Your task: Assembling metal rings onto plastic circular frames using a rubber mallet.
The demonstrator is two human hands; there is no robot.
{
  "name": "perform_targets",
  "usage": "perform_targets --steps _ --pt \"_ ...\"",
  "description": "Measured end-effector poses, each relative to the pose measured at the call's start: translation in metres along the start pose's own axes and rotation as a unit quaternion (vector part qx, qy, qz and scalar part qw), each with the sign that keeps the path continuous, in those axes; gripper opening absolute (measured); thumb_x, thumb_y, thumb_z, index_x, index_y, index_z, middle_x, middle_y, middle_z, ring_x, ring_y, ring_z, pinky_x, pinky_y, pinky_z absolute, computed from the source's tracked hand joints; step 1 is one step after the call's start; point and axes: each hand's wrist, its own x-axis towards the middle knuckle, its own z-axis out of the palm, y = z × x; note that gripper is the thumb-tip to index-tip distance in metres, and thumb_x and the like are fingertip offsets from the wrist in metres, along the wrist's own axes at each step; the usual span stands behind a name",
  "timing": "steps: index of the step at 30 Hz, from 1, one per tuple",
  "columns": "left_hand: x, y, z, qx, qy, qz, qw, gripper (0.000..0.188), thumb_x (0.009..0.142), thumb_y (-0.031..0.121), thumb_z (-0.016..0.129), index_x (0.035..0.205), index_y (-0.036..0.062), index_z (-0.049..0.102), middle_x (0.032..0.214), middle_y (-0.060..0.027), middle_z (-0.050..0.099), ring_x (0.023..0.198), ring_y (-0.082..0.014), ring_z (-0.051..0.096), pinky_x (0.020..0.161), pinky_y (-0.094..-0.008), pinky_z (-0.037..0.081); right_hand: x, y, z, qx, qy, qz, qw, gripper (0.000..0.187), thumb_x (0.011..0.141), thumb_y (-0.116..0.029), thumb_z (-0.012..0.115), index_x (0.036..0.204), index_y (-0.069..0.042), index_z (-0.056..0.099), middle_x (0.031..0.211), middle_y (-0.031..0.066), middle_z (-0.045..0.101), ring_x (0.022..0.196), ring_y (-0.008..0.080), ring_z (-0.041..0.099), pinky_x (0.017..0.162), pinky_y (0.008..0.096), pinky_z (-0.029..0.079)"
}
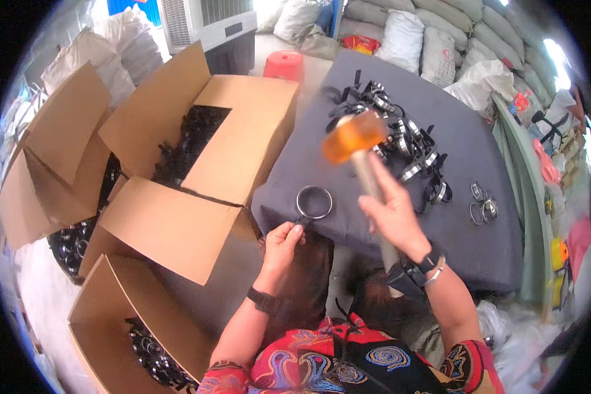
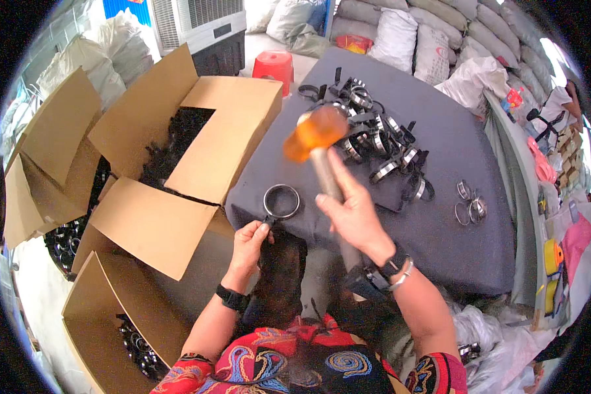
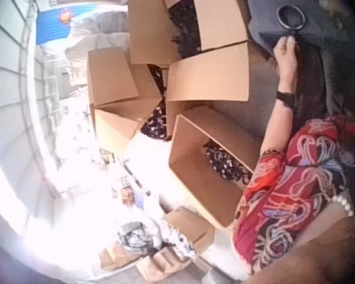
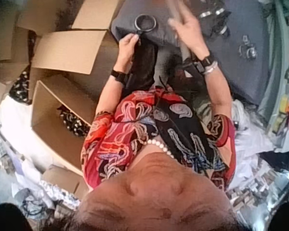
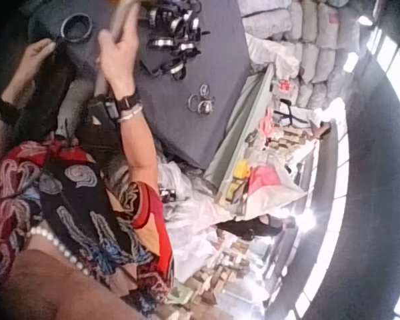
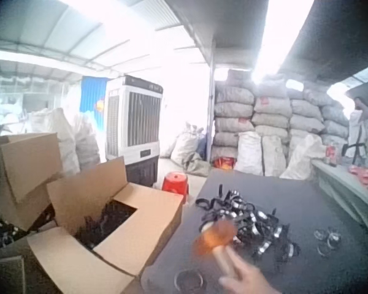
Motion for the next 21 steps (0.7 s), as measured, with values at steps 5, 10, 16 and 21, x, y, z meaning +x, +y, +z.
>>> perform_targets --steps 5,10,16,21 --pt "0.006 0.002 0.004 0.02 -0.011 -0.001 1.0 0.023 0.092 0.019 0.056 0.074 0.005 0.059 0.071 0.0003 0.059 0.068 -0.0083 0.051 0.067 -0.0244 0.041 -0.015 0.045 0.001 -0.092 0.019 -0.025 0.995 0.075 0.083 -0.001 0.056 0.148 -0.017 0.022 0.137 0.0099 0.045 0.06 0.0065 0.052 0.051 0.0238 0.049" --pt "0.0 0.005 0.005 -0.005 0.0 -0.016 1.0 0.022 0.093 0.017 0.055 0.074 0.0046 0.059 0.071 -0.0003 0.059 0.069 -0.0087 0.051 0.067 -0.0246 0.041 -0.036 0.028 -0.003 0.011 0.012 0.066 0.998 0.076 0.083 -0.001 0.055 0.149 -0.018 0.02 0.124 0.0084 0.054 0.059 0.0052 0.051 0.048 0.0221 0.047" --pt "0.005 -0.002 0.004 -0.012 -0.023 -0.003 1.0 0.022 0.093 0.016 0.054 0.076 0.004 0.059 0.072 -0.0005 0.059 0.07 -0.0089 0.052 0.069 -0.025 0.042 -0.067 0.055 0.006 -0.169 -0.011 -0.021 0.985 0.078 0.082 -0.004 0.058 0.149 -0.013 0.019 0.131 0.0182 0.052 0.101 0.0232 0.062 0.083 0.0332 0.05" --pt "-0.004 0.002 -0.002 0.032 0.0 -0.02 0.999 0.024 0.093 0.019 0.055 0.074 0.0043 0.059 0.071 -0.0005 0.059 0.07 -0.0087 0.051 0.069 -0.025 0.042 -0.085 0.04 0.003 -0.095 0.009 -0.026 0.995 0.075 0.081 -0.005 0.061 0.146 -0.01 0.025 0.13 0.0228 0.051 0.115 0.0318 0.056 0.095 0.0333 0.043"
